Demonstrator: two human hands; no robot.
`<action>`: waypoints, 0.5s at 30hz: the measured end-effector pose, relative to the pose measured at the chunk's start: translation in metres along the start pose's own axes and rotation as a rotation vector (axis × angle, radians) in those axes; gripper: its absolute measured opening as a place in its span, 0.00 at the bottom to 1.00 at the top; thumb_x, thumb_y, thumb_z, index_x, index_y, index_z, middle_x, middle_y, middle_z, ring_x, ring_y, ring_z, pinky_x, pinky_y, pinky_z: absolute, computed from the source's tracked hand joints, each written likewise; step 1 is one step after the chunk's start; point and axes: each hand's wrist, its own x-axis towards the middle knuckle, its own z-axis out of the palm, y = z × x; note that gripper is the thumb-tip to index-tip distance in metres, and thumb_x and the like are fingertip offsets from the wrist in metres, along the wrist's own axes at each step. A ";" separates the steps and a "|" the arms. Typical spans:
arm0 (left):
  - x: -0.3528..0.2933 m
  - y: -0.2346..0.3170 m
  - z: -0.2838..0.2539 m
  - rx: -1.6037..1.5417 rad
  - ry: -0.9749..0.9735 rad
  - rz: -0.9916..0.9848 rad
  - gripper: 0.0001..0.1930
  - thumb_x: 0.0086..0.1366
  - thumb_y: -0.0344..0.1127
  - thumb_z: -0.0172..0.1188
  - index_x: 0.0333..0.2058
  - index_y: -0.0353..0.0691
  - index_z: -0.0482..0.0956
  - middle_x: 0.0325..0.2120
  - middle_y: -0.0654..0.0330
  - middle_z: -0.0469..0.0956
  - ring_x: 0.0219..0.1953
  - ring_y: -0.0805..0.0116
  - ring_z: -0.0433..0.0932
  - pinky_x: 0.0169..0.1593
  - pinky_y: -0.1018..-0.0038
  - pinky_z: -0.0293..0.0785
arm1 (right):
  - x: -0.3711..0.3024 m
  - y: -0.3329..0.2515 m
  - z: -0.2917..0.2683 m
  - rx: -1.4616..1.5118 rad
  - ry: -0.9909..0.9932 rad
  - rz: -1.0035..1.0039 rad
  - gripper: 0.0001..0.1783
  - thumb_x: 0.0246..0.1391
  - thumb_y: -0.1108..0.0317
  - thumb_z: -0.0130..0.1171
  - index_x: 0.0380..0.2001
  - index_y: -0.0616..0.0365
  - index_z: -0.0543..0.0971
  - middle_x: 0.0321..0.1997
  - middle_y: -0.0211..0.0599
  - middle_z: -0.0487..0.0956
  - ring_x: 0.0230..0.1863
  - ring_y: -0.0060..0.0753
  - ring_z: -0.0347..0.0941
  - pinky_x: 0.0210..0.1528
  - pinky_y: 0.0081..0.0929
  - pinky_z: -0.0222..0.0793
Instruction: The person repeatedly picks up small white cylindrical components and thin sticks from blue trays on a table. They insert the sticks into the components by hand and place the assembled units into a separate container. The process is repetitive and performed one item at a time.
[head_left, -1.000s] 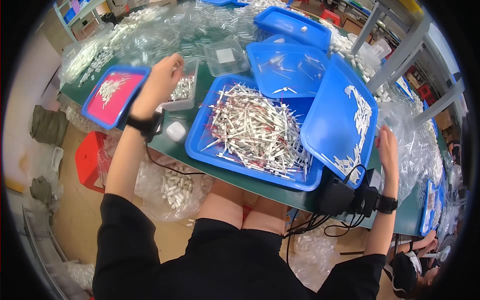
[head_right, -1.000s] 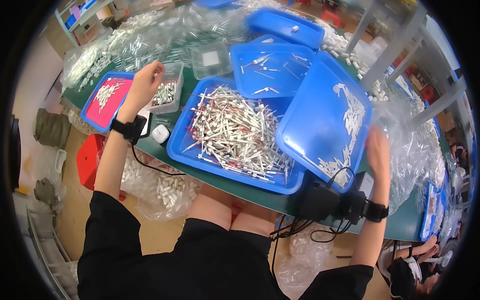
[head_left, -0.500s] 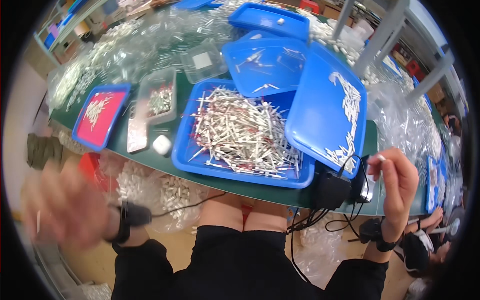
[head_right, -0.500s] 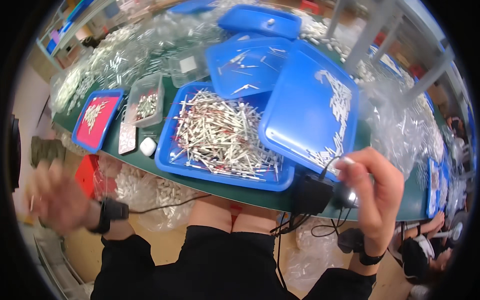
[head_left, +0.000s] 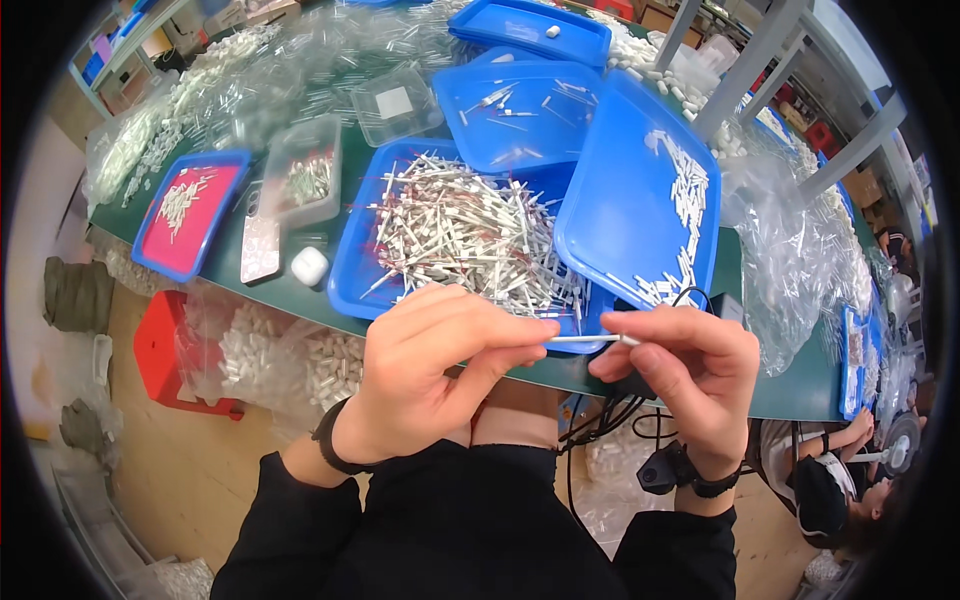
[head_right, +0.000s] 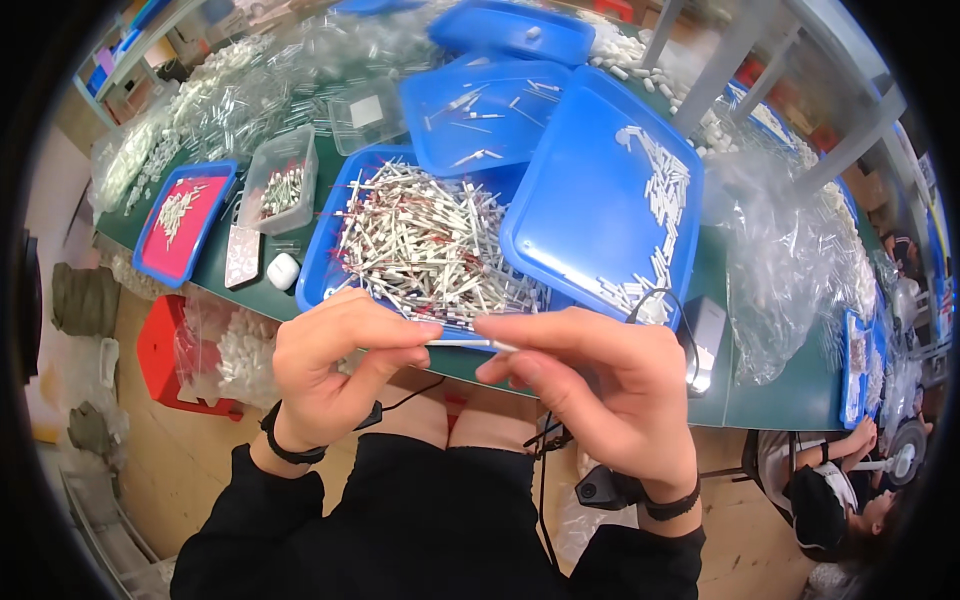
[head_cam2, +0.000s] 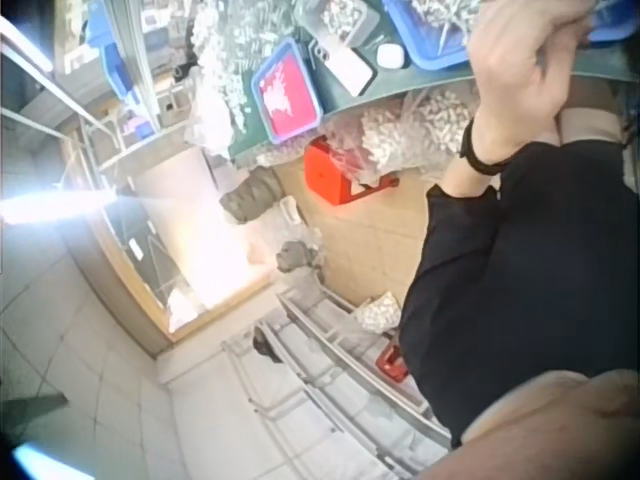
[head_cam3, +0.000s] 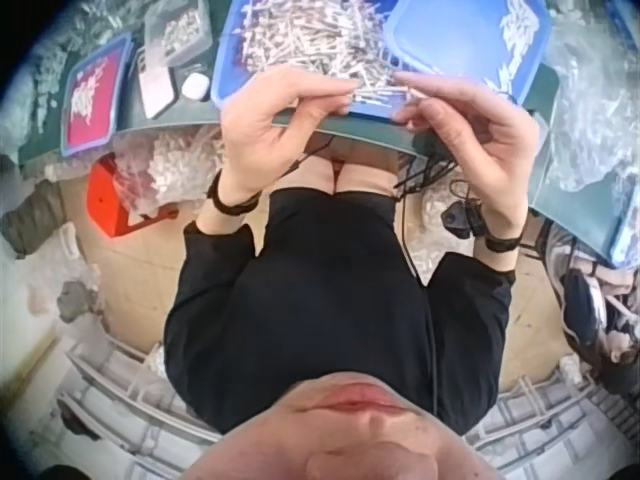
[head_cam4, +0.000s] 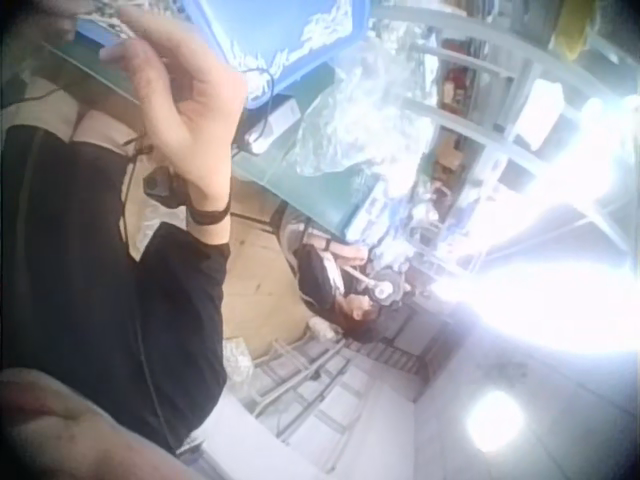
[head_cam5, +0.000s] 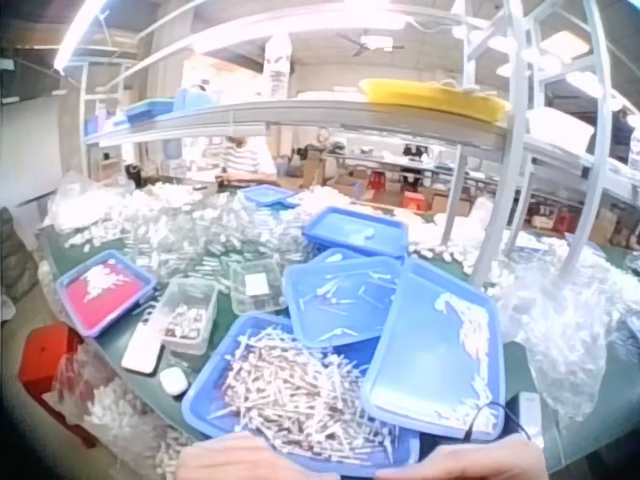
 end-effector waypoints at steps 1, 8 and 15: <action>0.001 0.000 0.001 0.018 0.013 0.010 0.09 0.50 0.19 0.60 0.32 0.35 0.80 0.24 0.61 0.80 0.22 0.70 0.75 0.27 0.78 0.65 | -0.001 0.001 -0.002 0.015 -0.001 0.002 0.14 0.53 0.83 0.51 0.44 0.69 0.76 0.36 0.44 0.80 0.38 0.30 0.79 0.37 0.21 0.73; 0.004 0.000 0.006 0.235 -0.059 0.170 0.10 0.48 0.21 0.63 0.32 0.37 0.81 0.23 0.61 0.79 0.22 0.69 0.74 0.25 0.76 0.65 | 0.001 0.006 -0.006 -0.468 -0.043 -0.117 0.14 0.46 0.81 0.59 0.40 0.60 0.80 0.30 0.36 0.80 0.26 0.26 0.75 0.27 0.20 0.69; -0.001 -0.011 0.019 -0.145 0.105 -0.248 0.09 0.49 0.20 0.64 0.32 0.33 0.80 0.24 0.57 0.80 0.26 0.69 0.79 0.30 0.78 0.73 | -0.001 0.024 0.005 -0.693 0.180 -0.154 0.07 0.44 0.78 0.62 0.29 0.59 0.78 0.23 0.33 0.76 0.21 0.28 0.70 0.22 0.22 0.65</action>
